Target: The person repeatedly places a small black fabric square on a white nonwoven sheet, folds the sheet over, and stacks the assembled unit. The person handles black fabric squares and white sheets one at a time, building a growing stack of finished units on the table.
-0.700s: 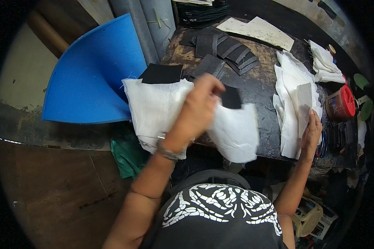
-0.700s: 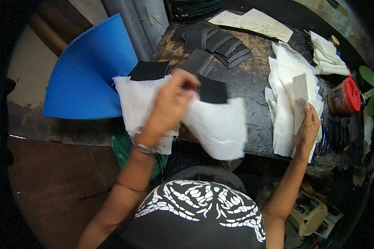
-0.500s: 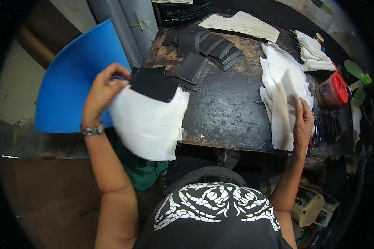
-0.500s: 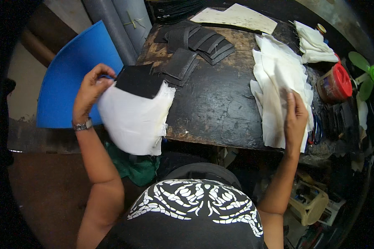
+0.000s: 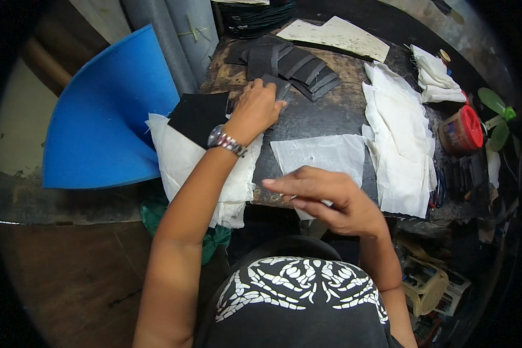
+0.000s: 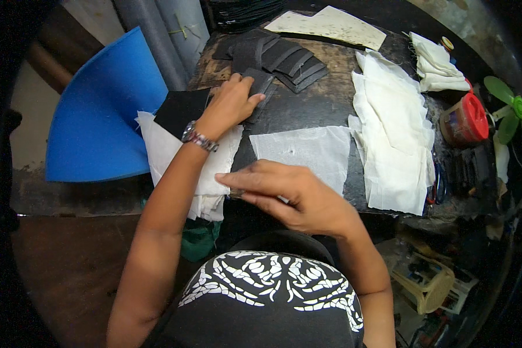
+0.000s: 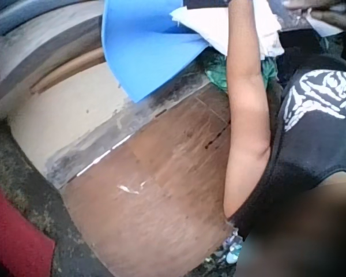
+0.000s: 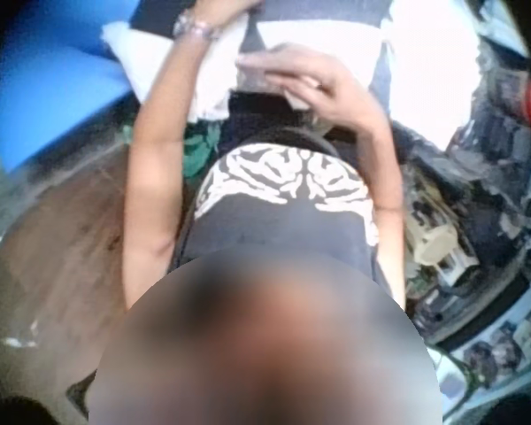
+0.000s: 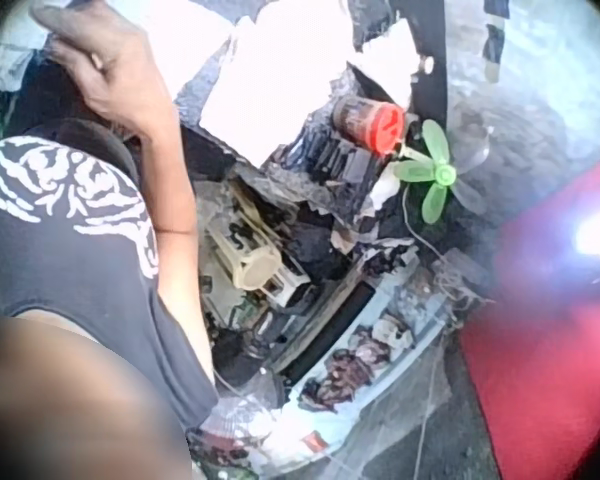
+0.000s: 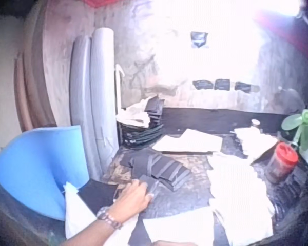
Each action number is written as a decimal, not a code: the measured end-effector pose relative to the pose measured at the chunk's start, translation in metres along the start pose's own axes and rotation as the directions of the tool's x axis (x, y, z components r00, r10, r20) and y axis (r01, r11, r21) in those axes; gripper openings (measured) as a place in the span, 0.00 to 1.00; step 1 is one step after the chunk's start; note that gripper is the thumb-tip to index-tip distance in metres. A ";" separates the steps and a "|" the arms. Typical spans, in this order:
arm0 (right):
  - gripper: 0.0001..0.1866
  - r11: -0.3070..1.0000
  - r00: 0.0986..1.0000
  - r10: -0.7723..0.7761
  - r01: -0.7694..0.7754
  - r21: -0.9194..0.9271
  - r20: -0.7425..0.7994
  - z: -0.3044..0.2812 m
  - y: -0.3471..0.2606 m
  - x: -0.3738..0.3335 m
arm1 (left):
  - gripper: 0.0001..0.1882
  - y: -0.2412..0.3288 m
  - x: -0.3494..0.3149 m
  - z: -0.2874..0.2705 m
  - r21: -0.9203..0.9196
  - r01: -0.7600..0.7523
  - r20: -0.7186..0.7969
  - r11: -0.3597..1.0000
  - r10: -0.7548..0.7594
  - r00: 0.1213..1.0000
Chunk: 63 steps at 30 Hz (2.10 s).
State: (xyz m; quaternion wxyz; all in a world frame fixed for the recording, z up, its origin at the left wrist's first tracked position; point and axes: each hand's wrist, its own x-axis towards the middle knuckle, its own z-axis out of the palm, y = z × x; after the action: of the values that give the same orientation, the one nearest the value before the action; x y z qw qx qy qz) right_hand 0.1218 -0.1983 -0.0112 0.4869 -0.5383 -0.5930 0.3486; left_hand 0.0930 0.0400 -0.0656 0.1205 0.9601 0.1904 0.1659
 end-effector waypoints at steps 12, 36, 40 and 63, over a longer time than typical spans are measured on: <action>0.34 0.359 0.862 0.223 -0.507 -0.784 -0.456 0.031 0.055 -0.059 | 0.13 -0.006 0.011 -0.018 -0.340 0.150 -0.141 0.928 -0.208 0.968; 0.20 0.489 0.710 -0.228 -0.508 -0.709 -0.666 -0.085 0.085 0.007 | 0.07 0.051 -0.044 -0.026 -0.936 -0.064 0.089 -0.347 -0.407 0.909; 0.26 0.980 0.729 0.086 -0.183 -0.073 -0.679 -0.062 0.078 0.006 | 0.11 0.070 -0.049 -0.002 -0.900 0.011 0.168 -0.436 -0.323 0.931; 0.08 0.956 0.715 0.281 -0.148 0.254 -0.640 -0.069 0.123 -0.006 | 0.32 0.082 -0.139 0.021 -0.274 -0.312 0.237 0.910 0.378 0.895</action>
State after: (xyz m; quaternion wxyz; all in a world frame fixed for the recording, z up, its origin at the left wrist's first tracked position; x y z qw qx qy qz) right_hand 0.2236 -0.1898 -0.1078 0.6707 -0.6453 -0.2766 0.2393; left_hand 0.0065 -0.0935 -0.0984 0.2247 0.9719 -0.0239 0.0654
